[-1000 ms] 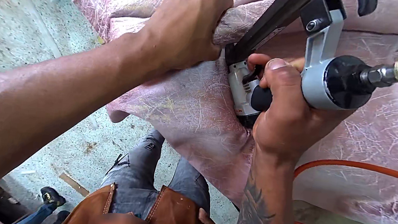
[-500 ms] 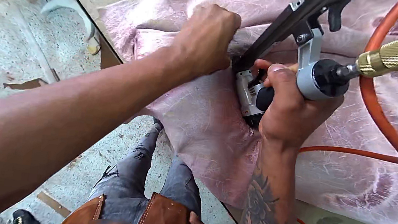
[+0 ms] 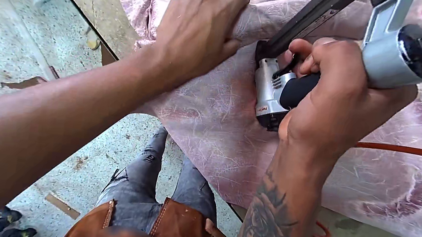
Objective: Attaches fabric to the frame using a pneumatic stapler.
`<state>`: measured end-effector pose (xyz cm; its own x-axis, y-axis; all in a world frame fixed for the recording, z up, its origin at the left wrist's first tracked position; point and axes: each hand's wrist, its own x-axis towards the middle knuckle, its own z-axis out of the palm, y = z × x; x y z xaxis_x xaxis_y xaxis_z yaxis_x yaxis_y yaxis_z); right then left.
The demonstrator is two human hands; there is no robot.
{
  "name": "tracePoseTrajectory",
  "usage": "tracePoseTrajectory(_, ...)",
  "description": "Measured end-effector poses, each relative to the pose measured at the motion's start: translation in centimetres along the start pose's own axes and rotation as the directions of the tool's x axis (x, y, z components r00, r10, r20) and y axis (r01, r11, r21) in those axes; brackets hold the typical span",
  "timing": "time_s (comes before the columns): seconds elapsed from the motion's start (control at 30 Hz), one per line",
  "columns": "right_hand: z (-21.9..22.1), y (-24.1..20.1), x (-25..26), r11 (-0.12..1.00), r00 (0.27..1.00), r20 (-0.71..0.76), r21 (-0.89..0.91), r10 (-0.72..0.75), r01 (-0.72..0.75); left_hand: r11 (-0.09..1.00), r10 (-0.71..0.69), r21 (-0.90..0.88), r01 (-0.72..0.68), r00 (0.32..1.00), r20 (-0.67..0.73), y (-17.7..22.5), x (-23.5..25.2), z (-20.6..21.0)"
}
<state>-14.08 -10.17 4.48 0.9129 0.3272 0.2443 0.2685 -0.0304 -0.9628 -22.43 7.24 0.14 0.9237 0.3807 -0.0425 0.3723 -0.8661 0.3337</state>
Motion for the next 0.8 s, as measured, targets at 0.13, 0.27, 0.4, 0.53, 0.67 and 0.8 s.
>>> tracePoseTrajectory(0.13,0.2,1.3,-0.4,0.998,0.999,0.049,-0.059,-0.006,0.009,1.000,0.003,-0.007,-0.003,1.000,-0.013,-0.5,0.2,0.9)
tracePoseTrajectory(0.27,1.0,2.6,-0.6,0.997,0.998,0.033,-0.061,-0.054,0.055,0.999,-0.041,0.012,0.041,0.997,0.071,-0.8,0.8,1.1)
tracePoseTrajectory(0.4,1.1,3.3,-0.4,0.998,0.996,0.059,-0.010,-0.066,0.067,0.998,-0.064,0.015,0.063,0.994,0.087,-0.9,1.4,1.3)
tracePoseTrajectory(0.53,0.7,3.4,-0.8,0.998,0.998,0.047,0.052,-0.043,0.040,0.998,-0.053,-0.021,0.054,0.997,0.057,-1.2,1.5,1.6)
tracePoseTrajectory(0.67,0.7,3.7,-0.8,0.996,0.998,0.029,0.067,-0.056,0.054,0.998,-0.045,-0.030,0.046,0.999,0.026,-1.5,1.6,2.0)
tracePoseTrajectory(0.8,0.2,3.8,-0.4,0.995,0.995,0.088,0.092,-0.036,0.028,0.998,-0.050,-0.048,0.050,0.999,0.013,-1.6,1.6,2.2)
